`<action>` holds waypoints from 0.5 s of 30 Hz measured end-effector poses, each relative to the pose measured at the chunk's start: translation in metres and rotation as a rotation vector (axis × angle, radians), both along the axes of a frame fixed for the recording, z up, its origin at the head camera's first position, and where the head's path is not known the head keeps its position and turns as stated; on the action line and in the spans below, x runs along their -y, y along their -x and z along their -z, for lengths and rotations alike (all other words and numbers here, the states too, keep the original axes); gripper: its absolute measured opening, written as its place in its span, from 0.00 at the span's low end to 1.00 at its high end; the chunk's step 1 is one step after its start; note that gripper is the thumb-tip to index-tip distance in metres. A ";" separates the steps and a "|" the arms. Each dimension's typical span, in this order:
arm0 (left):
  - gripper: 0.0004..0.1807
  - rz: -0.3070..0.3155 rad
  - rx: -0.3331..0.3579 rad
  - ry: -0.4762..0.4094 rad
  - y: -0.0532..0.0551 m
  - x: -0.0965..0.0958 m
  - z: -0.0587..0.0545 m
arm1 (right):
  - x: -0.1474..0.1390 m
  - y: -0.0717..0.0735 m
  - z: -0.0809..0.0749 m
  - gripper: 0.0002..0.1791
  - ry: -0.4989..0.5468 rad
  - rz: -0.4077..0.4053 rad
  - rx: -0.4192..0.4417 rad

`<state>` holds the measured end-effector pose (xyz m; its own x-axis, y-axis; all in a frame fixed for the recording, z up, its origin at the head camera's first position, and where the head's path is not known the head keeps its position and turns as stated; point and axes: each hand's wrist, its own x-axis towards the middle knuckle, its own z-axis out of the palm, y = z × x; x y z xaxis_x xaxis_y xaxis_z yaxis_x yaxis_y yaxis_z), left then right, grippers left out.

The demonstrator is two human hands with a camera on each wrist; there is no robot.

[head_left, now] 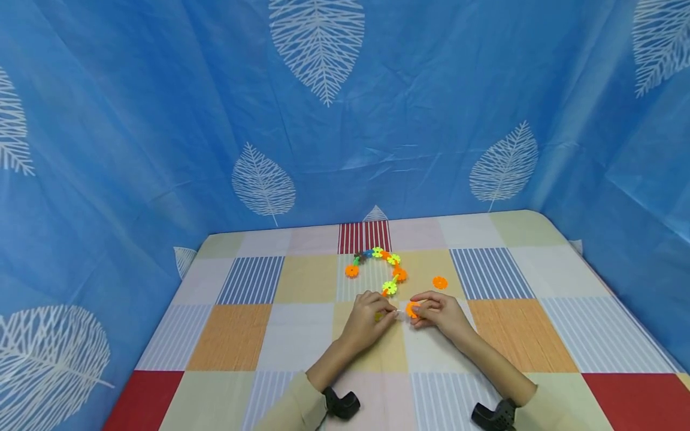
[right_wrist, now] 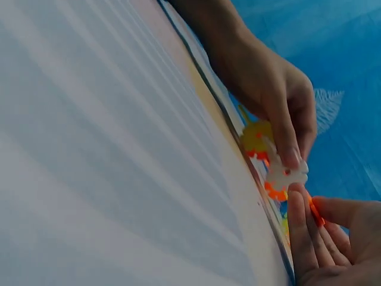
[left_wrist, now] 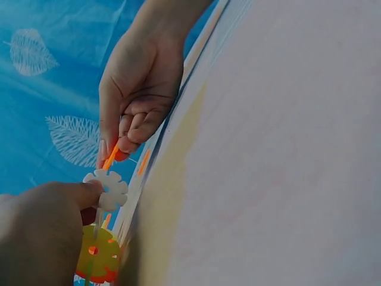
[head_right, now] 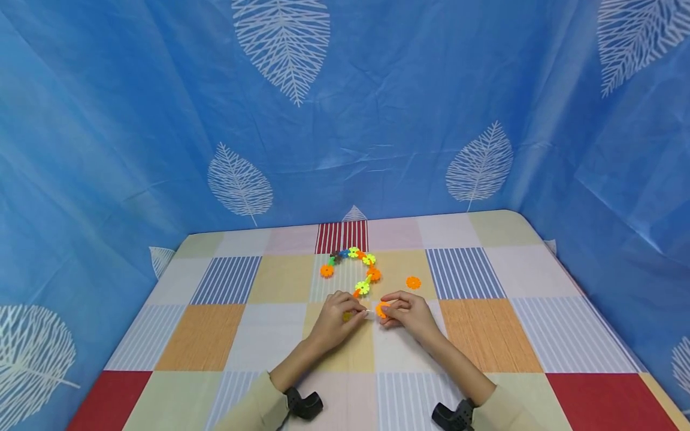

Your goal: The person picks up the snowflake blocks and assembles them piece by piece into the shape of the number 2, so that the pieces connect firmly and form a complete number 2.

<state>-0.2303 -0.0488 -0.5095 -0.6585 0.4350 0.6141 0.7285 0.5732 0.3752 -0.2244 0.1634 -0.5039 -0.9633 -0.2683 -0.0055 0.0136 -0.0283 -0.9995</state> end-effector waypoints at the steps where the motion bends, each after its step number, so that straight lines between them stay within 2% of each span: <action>1: 0.04 0.006 0.013 -0.015 0.000 0.000 0.000 | 0.002 -0.001 -0.001 0.22 0.002 0.003 0.010; 10: 0.04 0.052 0.106 -0.089 0.001 0.001 0.000 | 0.017 -0.007 -0.002 0.18 0.089 0.052 0.089; 15: 0.03 0.055 0.106 -0.108 0.002 0.000 0.000 | 0.025 -0.010 -0.006 0.16 0.114 0.087 0.126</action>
<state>-0.2323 -0.0492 -0.5097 -0.6990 0.4075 0.5876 0.7108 0.4859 0.5086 -0.2148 0.1385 -0.4979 -0.9766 -0.1895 -0.1020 0.1311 -0.1476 -0.9803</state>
